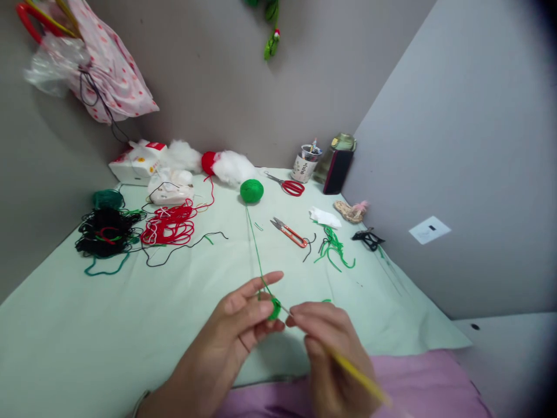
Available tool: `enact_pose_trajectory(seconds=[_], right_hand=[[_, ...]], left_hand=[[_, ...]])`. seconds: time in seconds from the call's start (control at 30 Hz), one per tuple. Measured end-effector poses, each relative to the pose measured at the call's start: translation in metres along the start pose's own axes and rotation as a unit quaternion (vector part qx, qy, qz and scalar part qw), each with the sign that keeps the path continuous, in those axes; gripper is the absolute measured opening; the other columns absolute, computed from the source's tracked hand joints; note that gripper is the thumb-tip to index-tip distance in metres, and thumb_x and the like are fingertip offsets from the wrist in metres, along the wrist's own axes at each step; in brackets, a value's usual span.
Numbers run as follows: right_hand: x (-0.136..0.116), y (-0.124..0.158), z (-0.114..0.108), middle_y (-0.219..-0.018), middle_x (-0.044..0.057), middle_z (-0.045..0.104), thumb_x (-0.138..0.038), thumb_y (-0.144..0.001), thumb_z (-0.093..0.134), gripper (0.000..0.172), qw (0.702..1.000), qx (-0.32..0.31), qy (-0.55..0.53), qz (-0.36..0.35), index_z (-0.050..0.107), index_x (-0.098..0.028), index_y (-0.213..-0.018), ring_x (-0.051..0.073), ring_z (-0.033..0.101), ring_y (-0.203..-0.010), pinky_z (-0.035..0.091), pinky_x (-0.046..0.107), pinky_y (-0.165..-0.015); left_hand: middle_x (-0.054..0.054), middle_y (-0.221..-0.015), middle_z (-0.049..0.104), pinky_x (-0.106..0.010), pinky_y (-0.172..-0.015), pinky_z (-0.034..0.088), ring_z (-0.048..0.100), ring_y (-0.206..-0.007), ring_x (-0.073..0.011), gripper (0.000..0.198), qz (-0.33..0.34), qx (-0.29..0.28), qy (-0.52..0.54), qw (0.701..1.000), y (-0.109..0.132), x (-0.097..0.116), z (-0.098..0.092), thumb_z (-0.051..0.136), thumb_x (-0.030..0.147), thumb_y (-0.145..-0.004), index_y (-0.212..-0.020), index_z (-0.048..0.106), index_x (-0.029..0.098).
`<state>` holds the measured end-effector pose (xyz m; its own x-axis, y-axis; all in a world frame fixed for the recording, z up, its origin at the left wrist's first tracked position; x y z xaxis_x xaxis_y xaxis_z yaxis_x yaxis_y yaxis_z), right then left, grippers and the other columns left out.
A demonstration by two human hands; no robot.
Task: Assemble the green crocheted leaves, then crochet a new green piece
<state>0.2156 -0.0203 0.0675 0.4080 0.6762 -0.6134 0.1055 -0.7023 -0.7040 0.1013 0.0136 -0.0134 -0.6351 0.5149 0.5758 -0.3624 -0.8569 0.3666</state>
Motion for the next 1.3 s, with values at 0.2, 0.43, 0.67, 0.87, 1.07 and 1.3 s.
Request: enact_pose_trajectory(seconds=[0.2, 0.43, 0.67, 0.87, 1.07, 1.3], right_hand=[[0.033, -0.007, 0.001, -0.084, 0.004, 0.063, -0.020, -0.103, 0.051, 0.023, 0.948, 0.065, -0.266, 0.164, 0.073, -0.024, -0.098, 0.015, 0.061, -0.070, 0.053, 0.029, -0.062], [0.036, -0.008, -0.003, -0.081, 0.003, 0.062, -0.024, -0.102, 0.055, 0.021, 0.939, 0.087, -0.284, 0.175, 0.075, -0.024, -0.097, 0.014, 0.060, -0.068, 0.051, 0.027, -0.060], [0.024, -0.010, 0.007, -0.094, 0.006, 0.073, -0.020, -0.101, 0.055, 0.022, 0.975, 0.037, -0.181, 0.124, 0.076, -0.026, -0.103, 0.020, 0.068, -0.090, 0.058, 0.032, -0.072], [0.004, -0.005, 0.007, -0.101, 0.005, 0.072, -0.007, -0.093, 0.061, 0.037, 0.999, 0.014, 0.016, 0.025, 0.074, -0.032, -0.118, 0.019, 0.070, -0.088, 0.059, 0.030, -0.070], [0.033, -0.011, -0.009, -0.085, 0.003, 0.067, -0.014, -0.100, 0.053, 0.025, 0.976, 0.076, -0.159, 0.129, 0.075, -0.026, -0.105, 0.015, 0.063, -0.073, 0.055, 0.030, -0.065], [0.043, -0.013, 0.011, -0.093, 0.006, 0.072, -0.021, -0.100, 0.058, 0.020, 0.950, 0.027, -0.259, 0.173, 0.077, -0.026, -0.101, 0.018, 0.066, -0.087, 0.055, 0.029, -0.070]], left_hand=[[0.002, -0.083, 0.060, -0.025, -0.077, 0.045, 0.052, -0.076, -0.0119, 0.049, 0.084, 0.011, -0.091, 0.992, 0.000, 0.019, -0.004, 0.084, 0.028, -0.077, -0.125, 0.072, 0.025], [0.001, -0.085, 0.060, -0.026, -0.077, 0.046, 0.052, -0.079, -0.0132, 0.045, 0.108, 0.024, -0.147, 0.983, 0.002, 0.025, -0.007, 0.081, 0.032, -0.080, -0.124, 0.073, 0.027], [-0.001, -0.088, 0.065, -0.027, -0.086, 0.051, 0.062, -0.089, -0.0164, 0.032, 0.104, -0.002, -0.176, 0.979, -0.001, 0.015, -0.003, 0.082, 0.030, -0.081, -0.112, 0.079, 0.030], [0.000, -0.087, 0.066, -0.022, -0.081, 0.049, 0.060, -0.084, -0.0124, 0.044, 0.088, 0.009, -0.084, 0.993, -0.006, 0.013, -0.003, 0.088, 0.029, -0.075, -0.118, 0.077, 0.029], [0.000, -0.083, 0.063, -0.025, -0.084, 0.050, 0.058, -0.080, -0.0113, 0.028, 0.010, -0.003, -0.032, 0.999, -0.010, 0.004, -0.005, 0.083, 0.027, -0.080, -0.107, 0.081, 0.022], [-0.001, -0.091, 0.068, -0.028, -0.092, 0.048, 0.062, -0.096, -0.0164, 0.034, 0.067, -0.018, -0.127, 0.990, -0.006, 0.009, 0.001, 0.085, 0.027, -0.078, -0.111, 0.079, 0.029]])
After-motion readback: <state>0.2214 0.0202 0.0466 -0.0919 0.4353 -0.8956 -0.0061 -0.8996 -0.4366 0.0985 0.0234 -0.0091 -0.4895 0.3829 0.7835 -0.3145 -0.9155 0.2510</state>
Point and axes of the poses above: each hand's wrist, its own y-axis away from the middle knuckle, its own z-axis out of the palm, x = y × z, the point moved 10 cm from there along -y, towards the middle knuckle
